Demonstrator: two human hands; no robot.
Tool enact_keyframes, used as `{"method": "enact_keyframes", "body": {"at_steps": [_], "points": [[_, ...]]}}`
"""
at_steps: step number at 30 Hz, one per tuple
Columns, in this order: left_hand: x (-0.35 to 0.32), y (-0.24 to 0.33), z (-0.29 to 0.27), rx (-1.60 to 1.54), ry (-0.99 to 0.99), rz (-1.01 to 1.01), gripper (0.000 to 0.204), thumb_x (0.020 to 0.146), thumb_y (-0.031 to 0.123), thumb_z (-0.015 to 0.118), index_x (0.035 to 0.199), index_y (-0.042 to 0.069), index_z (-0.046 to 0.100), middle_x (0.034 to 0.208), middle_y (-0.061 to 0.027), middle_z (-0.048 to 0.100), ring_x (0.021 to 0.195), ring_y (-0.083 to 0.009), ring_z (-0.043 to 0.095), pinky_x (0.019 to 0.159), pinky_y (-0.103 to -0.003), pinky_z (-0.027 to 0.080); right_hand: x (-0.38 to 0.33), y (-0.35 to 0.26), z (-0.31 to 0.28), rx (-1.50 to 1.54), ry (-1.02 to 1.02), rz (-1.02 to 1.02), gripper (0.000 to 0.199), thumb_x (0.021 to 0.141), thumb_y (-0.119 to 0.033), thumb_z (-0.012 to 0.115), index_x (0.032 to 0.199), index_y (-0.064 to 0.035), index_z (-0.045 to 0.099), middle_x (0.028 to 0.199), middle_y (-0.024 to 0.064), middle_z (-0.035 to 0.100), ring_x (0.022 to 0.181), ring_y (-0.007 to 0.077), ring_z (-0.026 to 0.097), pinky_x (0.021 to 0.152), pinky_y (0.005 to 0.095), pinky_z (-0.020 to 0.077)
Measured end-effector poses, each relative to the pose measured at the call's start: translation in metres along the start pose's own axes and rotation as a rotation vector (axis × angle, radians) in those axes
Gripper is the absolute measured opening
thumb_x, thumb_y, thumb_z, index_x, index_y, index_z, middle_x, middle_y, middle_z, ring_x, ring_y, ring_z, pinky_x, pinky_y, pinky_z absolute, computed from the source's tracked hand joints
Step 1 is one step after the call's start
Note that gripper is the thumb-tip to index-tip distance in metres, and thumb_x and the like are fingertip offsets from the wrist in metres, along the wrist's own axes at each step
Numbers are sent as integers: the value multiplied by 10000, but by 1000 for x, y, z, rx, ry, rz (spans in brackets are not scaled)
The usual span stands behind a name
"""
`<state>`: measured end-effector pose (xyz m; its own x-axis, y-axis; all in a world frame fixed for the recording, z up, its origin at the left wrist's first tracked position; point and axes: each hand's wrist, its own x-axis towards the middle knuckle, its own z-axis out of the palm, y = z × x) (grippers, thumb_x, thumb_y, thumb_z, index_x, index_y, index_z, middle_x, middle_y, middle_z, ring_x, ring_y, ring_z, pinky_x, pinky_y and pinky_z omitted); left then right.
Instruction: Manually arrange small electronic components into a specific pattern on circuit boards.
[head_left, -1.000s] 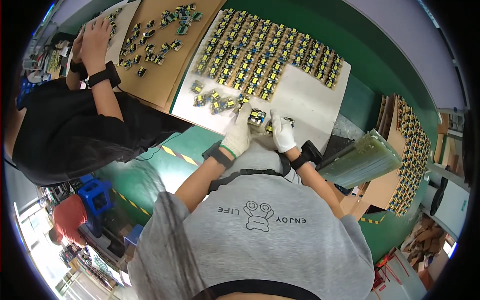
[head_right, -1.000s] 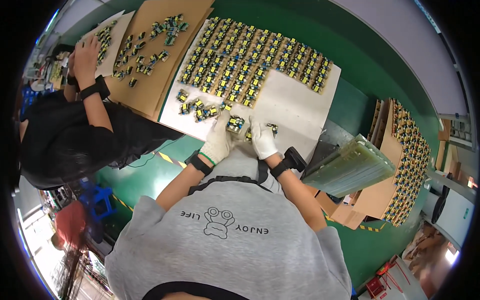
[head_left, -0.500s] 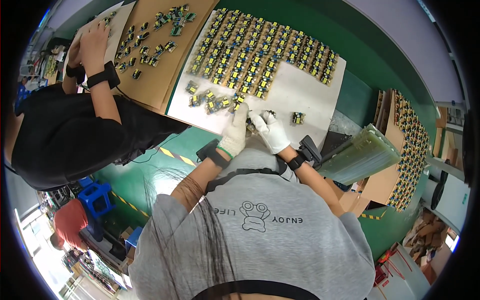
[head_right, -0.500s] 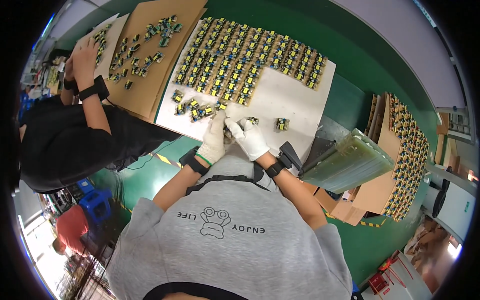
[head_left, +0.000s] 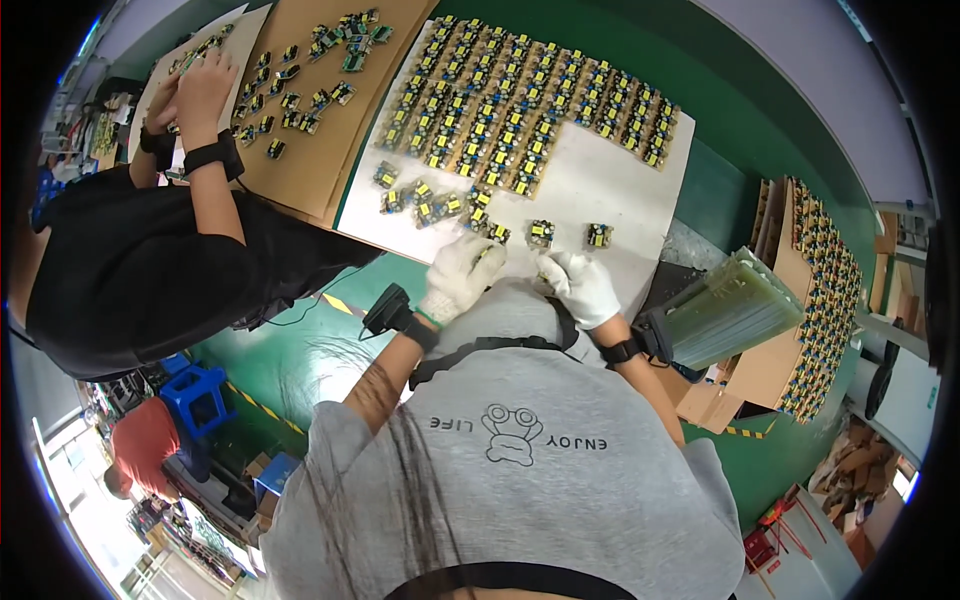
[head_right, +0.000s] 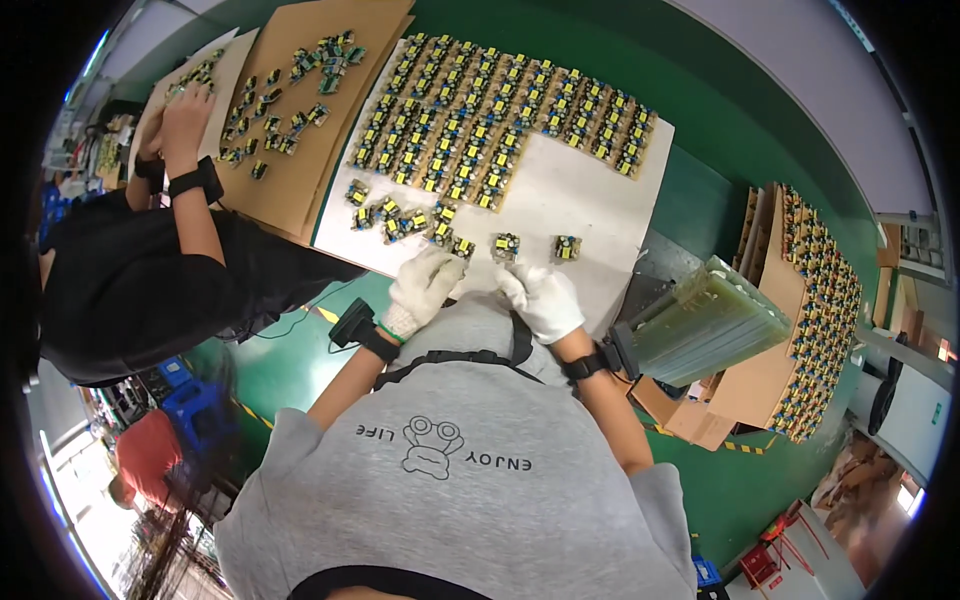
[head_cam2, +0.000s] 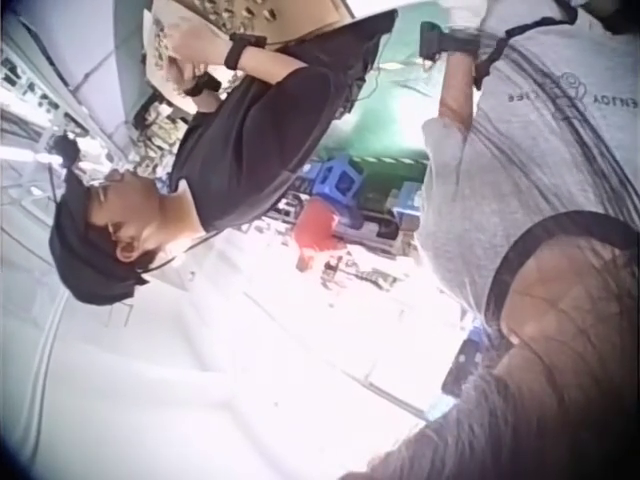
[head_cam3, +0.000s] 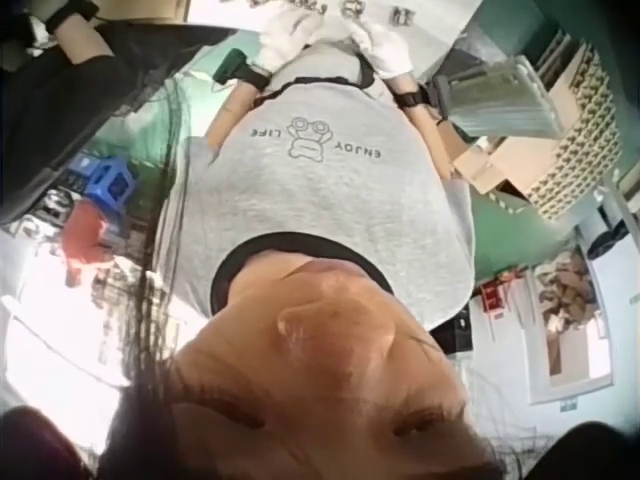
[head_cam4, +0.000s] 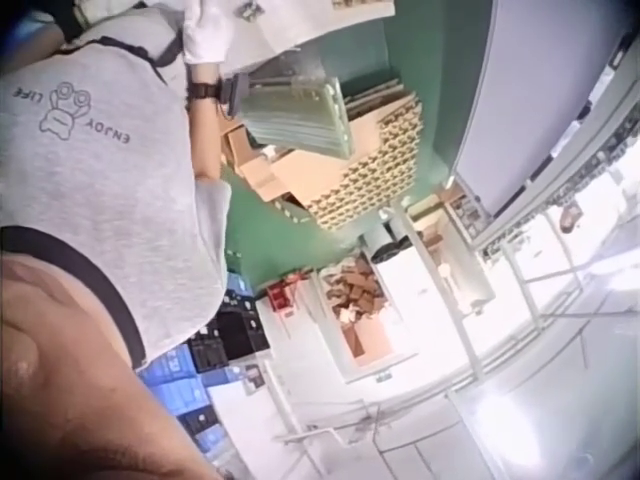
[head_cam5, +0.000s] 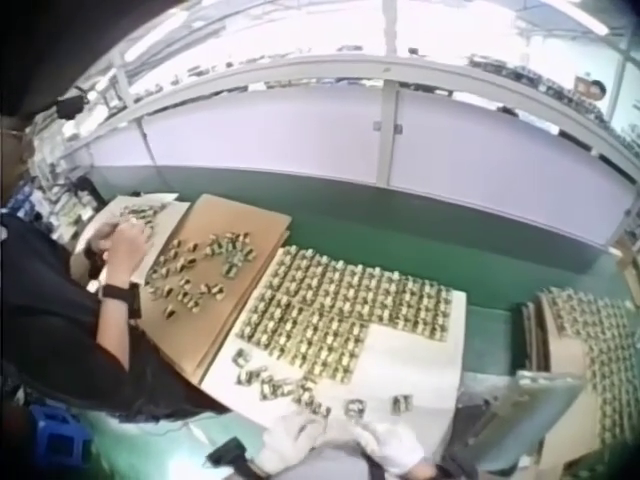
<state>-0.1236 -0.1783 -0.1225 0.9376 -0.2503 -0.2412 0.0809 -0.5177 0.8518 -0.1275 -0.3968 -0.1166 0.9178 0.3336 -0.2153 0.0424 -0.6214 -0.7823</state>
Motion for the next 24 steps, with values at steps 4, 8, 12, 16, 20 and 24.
{"method": "enact_keyframes", "body": {"at_steps": [4, 8, 12, 16, 20, 24], "points": [[-8, -7, -4, 252, -23, 74, 263, 806, 275, 577, 957, 67, 637, 928, -132, 636, 878, -304, 601, 773, -377, 473, 1, 1, -13, -348, 39, 112, 359, 810, -328, 611, 1078, -98, 548, 792, 146, 644, 700, 343, 622, 623, 412, 480], [-7, -2, -8, 334, -66, -11, 322, 762, 319, 623, 989, 91, 637, 936, -127, 643, 878, -291, 611, 778, -371, 478, -5, -4, -18, -246, 162, 361, 578, 746, -395, 661, 1194, -79, 478, 815, 191, 638, 720, 364, 625, 661, 422, 493], [-7, -3, -12, 443, -53, -115, 412, 727, 360, 660, 1034, 89, 617, 907, -119, 648, 843, -277, 623, 763, -372, 481, -7, 36, -15, -103, 401, 417, 711, 669, -351, 748, 1217, -5, 456, 999, 220, 613, 869, 317, 623, 748, 389, 484], [-12, -2, -16, 377, 93, -301, 492, 712, 379, 676, 1107, 104, 574, 880, -122, 641, 809, -280, 627, 742, -378, 483, 4, 43, -22, 49, 198, 307, 744, 596, -244, 789, 1192, 35, 443, 991, 227, 594, 897, 328, 595, 793, 379, 478], [-11, -14, -11, 388, 228, -287, 595, 691, 388, 701, 1177, 108, 502, 915, -146, 621, 842, -302, 613, 746, -392, 474, 25, 35, 13, 22, 235, 109, 675, 595, -222, 766, 1148, 34, 476, 905, 216, 614, 833, 344, 609, 755, 383, 481], [-21, -24, -9, 513, 211, -41, 647, 681, 384, 711, 1196, 87, 456, 960, -151, 606, 866, -315, 597, 752, -399, 469, 43, -7, -7, 196, -40, 279, 587, 725, -335, 695, 1140, 45, 532, 990, 256, 615, 890, 340, 624, 801, 361, 473]]}}
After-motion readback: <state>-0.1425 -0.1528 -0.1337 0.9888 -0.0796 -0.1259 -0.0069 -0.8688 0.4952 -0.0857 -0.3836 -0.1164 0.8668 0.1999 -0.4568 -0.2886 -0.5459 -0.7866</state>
